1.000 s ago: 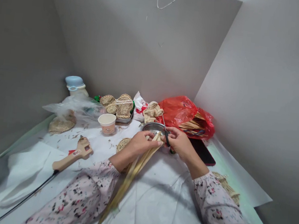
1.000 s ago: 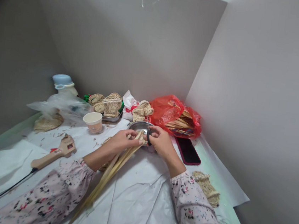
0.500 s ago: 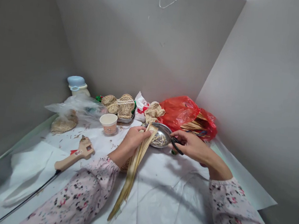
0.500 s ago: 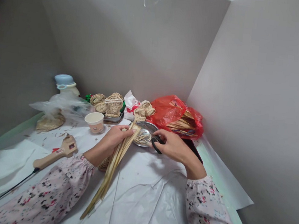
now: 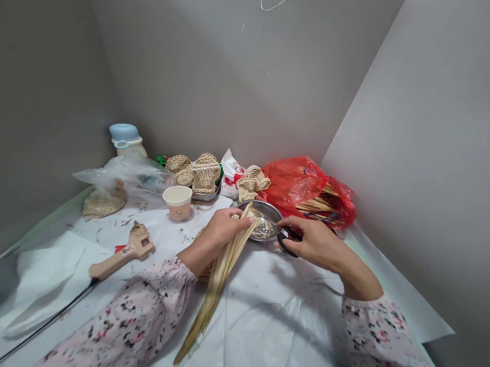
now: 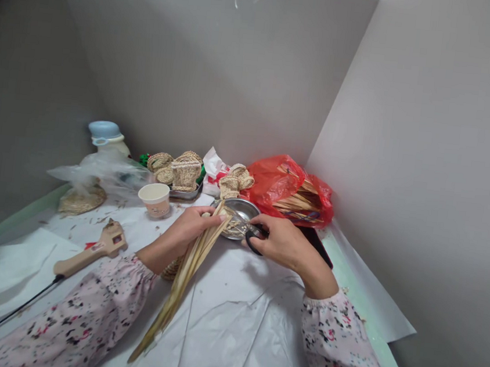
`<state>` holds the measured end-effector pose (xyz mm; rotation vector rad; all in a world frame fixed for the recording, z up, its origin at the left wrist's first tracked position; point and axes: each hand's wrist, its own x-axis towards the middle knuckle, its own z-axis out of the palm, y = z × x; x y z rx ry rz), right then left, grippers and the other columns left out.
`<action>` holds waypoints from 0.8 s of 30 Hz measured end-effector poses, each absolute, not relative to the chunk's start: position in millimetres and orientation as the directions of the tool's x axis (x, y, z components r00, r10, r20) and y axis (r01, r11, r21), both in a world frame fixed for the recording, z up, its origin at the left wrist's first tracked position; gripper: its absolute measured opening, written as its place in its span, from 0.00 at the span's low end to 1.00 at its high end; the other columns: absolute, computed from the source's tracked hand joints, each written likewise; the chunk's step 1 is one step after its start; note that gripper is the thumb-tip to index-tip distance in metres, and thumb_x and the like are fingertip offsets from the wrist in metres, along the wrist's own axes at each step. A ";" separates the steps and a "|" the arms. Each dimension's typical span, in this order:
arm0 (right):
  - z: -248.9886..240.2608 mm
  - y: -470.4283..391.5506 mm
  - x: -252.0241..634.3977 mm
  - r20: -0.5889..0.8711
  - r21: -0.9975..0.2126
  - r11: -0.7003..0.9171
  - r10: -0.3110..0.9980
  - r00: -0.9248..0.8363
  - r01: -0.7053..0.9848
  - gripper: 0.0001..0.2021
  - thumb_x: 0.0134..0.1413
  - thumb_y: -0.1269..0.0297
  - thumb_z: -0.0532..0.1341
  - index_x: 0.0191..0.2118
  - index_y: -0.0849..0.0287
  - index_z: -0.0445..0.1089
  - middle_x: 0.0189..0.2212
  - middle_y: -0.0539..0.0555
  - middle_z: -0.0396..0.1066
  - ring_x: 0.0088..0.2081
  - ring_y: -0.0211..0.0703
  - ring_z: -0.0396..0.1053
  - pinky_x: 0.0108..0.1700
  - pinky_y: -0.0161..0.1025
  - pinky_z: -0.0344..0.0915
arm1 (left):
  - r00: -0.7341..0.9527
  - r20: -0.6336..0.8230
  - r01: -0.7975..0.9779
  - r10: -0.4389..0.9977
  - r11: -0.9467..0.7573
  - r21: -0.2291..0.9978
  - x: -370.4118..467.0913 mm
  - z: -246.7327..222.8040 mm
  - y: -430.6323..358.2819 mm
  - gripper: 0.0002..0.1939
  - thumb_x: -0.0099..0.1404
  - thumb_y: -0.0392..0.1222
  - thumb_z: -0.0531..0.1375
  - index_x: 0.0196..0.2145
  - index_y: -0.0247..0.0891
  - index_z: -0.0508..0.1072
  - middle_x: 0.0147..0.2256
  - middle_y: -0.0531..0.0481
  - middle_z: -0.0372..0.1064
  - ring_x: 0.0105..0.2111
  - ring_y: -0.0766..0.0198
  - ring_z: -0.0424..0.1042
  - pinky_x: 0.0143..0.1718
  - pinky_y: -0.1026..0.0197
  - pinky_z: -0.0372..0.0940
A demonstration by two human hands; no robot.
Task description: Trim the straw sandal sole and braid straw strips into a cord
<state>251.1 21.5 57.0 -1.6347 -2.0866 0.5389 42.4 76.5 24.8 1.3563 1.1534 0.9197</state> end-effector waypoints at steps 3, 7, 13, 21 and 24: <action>55.0 22.3 252.6 0.097 -0.575 0.239 0.970 -0.224 0.782 0.16 0.48 0.60 0.62 0.45 0.57 0.73 0.30 0.51 0.74 0.29 0.41 0.68 0.32 0.36 0.62 | 0.256 -0.098 0.104 0.962 0.074 0.992 40.6 20.1 79.6 0.16 0.50 0.47 0.66 0.35 0.34 0.77 0.26 0.48 0.74 0.24 0.62 0.69 0.24 0.64 0.60; 52.3 23.4 254.1 0.089 -0.630 0.236 0.968 -0.233 0.740 0.16 0.49 0.61 0.62 0.45 0.56 0.73 0.30 0.51 0.74 0.29 0.40 0.68 0.31 0.35 0.63 | 0.337 -0.096 0.030 0.937 0.091 0.995 37.8 12.6 84.1 0.15 0.52 0.47 0.66 0.35 0.35 0.77 0.27 0.47 0.75 0.24 0.63 0.70 0.25 0.64 0.61; 50.6 24.0 256.4 0.077 -0.666 0.219 0.971 -0.227 0.713 0.16 0.48 0.62 0.62 0.45 0.56 0.73 0.29 0.51 0.74 0.30 0.41 0.69 0.31 0.35 0.64 | 0.359 -0.131 -0.029 0.924 0.151 0.988 38.2 10.9 85.6 0.12 0.51 0.44 0.66 0.32 0.35 0.77 0.26 0.48 0.75 0.22 0.65 0.69 0.26 0.64 0.62; 44.1 28.8 261.2 0.060 -0.721 0.181 0.978 -0.200 0.669 0.17 0.48 0.61 0.63 0.46 0.57 0.74 0.31 0.52 0.74 0.32 0.45 0.70 0.33 0.38 0.66 | 0.296 -0.081 -0.029 0.952 0.093 0.995 40.4 11.4 86.6 0.17 0.52 0.51 0.65 0.33 0.33 0.77 0.32 0.44 0.77 0.28 0.60 0.72 0.30 0.61 0.64; 40.6 31.4 263.8 0.041 -0.745 0.179 0.974 -0.224 0.642 0.18 0.48 0.60 0.62 0.47 0.56 0.73 0.32 0.51 0.74 0.33 0.44 0.70 0.34 0.38 0.67 | 0.289 -0.094 -0.039 0.953 0.109 0.993 40.9 10.8 86.8 0.16 0.52 0.50 0.65 0.32 0.33 0.77 0.31 0.44 0.77 0.27 0.61 0.72 0.30 0.62 0.63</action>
